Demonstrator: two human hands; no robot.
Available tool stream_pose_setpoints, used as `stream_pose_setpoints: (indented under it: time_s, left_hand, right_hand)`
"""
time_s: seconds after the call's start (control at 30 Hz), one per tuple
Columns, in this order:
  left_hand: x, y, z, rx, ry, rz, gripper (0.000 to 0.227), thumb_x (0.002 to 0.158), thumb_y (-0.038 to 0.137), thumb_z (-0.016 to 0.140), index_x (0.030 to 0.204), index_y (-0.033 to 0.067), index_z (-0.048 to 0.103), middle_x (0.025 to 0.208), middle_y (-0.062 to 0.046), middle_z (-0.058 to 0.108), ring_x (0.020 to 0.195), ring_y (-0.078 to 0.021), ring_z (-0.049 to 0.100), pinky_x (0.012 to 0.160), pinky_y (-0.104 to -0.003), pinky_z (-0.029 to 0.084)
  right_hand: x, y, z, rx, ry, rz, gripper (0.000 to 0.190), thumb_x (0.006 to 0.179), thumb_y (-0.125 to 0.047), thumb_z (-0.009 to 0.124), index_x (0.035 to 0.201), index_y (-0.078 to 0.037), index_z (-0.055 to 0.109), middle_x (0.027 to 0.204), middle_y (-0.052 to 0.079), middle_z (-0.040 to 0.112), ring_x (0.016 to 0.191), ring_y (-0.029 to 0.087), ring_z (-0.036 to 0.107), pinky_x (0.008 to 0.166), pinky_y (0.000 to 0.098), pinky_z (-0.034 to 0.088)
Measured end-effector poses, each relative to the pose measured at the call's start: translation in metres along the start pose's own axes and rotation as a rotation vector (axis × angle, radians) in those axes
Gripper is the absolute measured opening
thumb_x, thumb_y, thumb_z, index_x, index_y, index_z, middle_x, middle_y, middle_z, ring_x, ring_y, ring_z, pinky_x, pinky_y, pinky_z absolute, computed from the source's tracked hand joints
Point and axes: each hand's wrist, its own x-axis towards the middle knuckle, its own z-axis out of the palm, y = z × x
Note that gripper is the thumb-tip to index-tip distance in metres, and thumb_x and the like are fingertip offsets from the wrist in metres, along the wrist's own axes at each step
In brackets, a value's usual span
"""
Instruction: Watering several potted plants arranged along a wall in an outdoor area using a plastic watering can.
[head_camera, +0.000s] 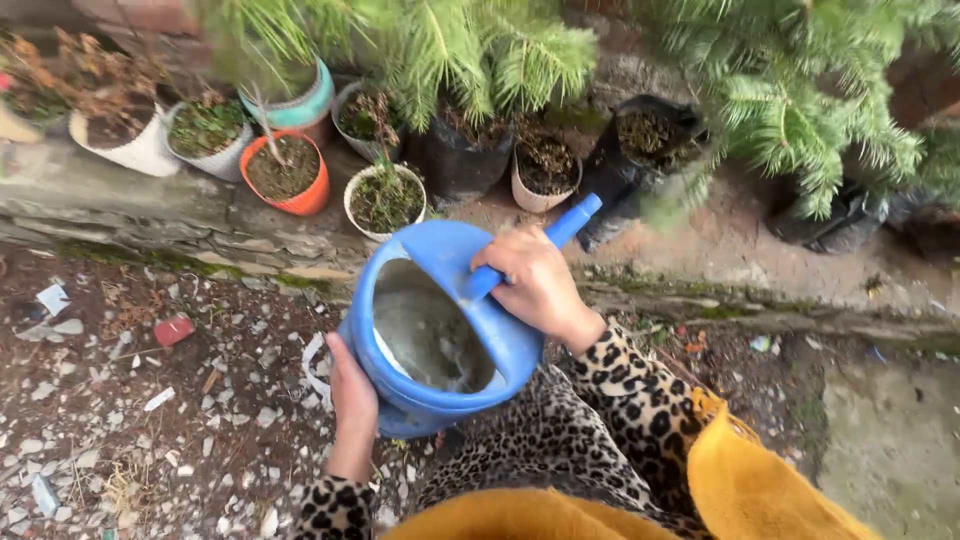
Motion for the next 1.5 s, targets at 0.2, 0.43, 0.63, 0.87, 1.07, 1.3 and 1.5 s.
stream_pose_setpoints:
  time_s: [0.2, 0.43, 0.63, 0.87, 1.07, 1.3, 1.5]
  left_hand:
    - [0.090, -0.042, 0.004, 0.009, 0.035, -0.095, 0.083, 0.089, 0.067, 0.007, 0.148, 0.0266, 0.048, 0.134, -0.013, 0.064, 0.124, -0.0319, 0.061, 0.107, -0.049, 0.050]
    - [0.132, 0.000, 0.053, -0.002, 0.036, -0.129, 0.089, 0.086, 0.069, 0.011, 0.143, 0.0162, 0.053, 0.132, -0.017, 0.065, 0.126, -0.0333, 0.060, 0.110, -0.047, 0.048]
    - [0.168, 0.025, 0.098, 0.081, 0.005, -0.107, 0.100, 0.079, 0.075, 0.009, 0.152, 0.0146, 0.043, 0.142, -0.021, 0.057, 0.132, -0.0360, 0.055, 0.112, -0.048, 0.047]
    - [0.167, 0.086, 0.146, 0.227, -0.033, -0.094, 0.102, 0.087, 0.079, 0.006, 0.149, 0.0062, 0.043, 0.146, -0.024, 0.048, 0.141, -0.0379, 0.041, 0.119, -0.051, 0.029]
    - [0.166, 0.111, 0.166, 0.247, -0.085, -0.103, 0.102, 0.099, 0.073, 0.006, 0.148, -0.0089, 0.040, 0.151, -0.033, 0.042, 0.147, -0.0440, 0.033, 0.123, -0.054, 0.022]
    - [0.198, 0.096, 0.174, 0.360, -0.124, -0.047, 0.088, 0.104, 0.065, 0.016, 0.142, -0.0078, 0.049, 0.146, -0.031, 0.049, 0.144, -0.0422, 0.038, 0.122, -0.053, 0.025]
    - [0.177, 0.128, 0.179, 0.371, -0.165, -0.040, 0.094, 0.102, 0.067, 0.014, 0.142, -0.0122, 0.045, 0.147, -0.036, 0.044, 0.144, -0.0460, 0.035, 0.122, -0.054, 0.024]
  right_hand:
    - [0.029, 0.023, 0.014, 0.002, -0.029, -0.031, 0.015, 0.091, -0.001, 0.066, 0.092, -0.016, 0.067, 0.082, -0.001, 0.065, 0.075, 0.025, 0.056, 0.078, 0.0380, 0.039]
    - [0.055, 0.082, -0.004, -0.123, 0.121, -0.016, 0.017, 0.090, -0.003, 0.066, 0.088, -0.020, 0.070, 0.080, -0.009, 0.067, 0.071, 0.016, 0.058, 0.089, 0.0386, 0.028]
    - [0.080, 0.137, -0.028, -0.127, 0.122, -0.027, 0.016, 0.095, -0.007, 0.066, 0.085, -0.020, 0.069, 0.073, -0.007, 0.059, 0.067, 0.016, 0.056, 0.081, 0.0396, 0.025]
    - [0.073, 0.212, -0.030, -0.177, 0.199, 0.064, 0.017, 0.078, -0.004, 0.075, 0.079, -0.018, 0.066, 0.075, -0.005, 0.064, 0.072, 0.019, 0.059, 0.081, 0.0401, 0.028]
    - [0.079, 0.236, -0.043, -0.164, 0.223, 0.083, 0.026, 0.066, 0.001, 0.075, 0.079, -0.018, 0.062, 0.071, -0.005, 0.059, 0.069, 0.020, 0.058, 0.080, 0.0398, 0.031]
    - [0.095, 0.225, -0.070, -0.071, 0.240, 0.210, 0.031, 0.067, 0.007, 0.075, 0.086, -0.018, 0.071, 0.074, 0.000, 0.065, 0.069, 0.025, 0.062, 0.072, 0.0359, 0.038]
    - [0.093, 0.234, -0.068, -0.098, 0.250, 0.219, 0.027, 0.076, 0.001, 0.076, 0.085, -0.023, 0.070, 0.076, -0.003, 0.066, 0.072, 0.023, 0.064, 0.077, 0.0355, 0.033]
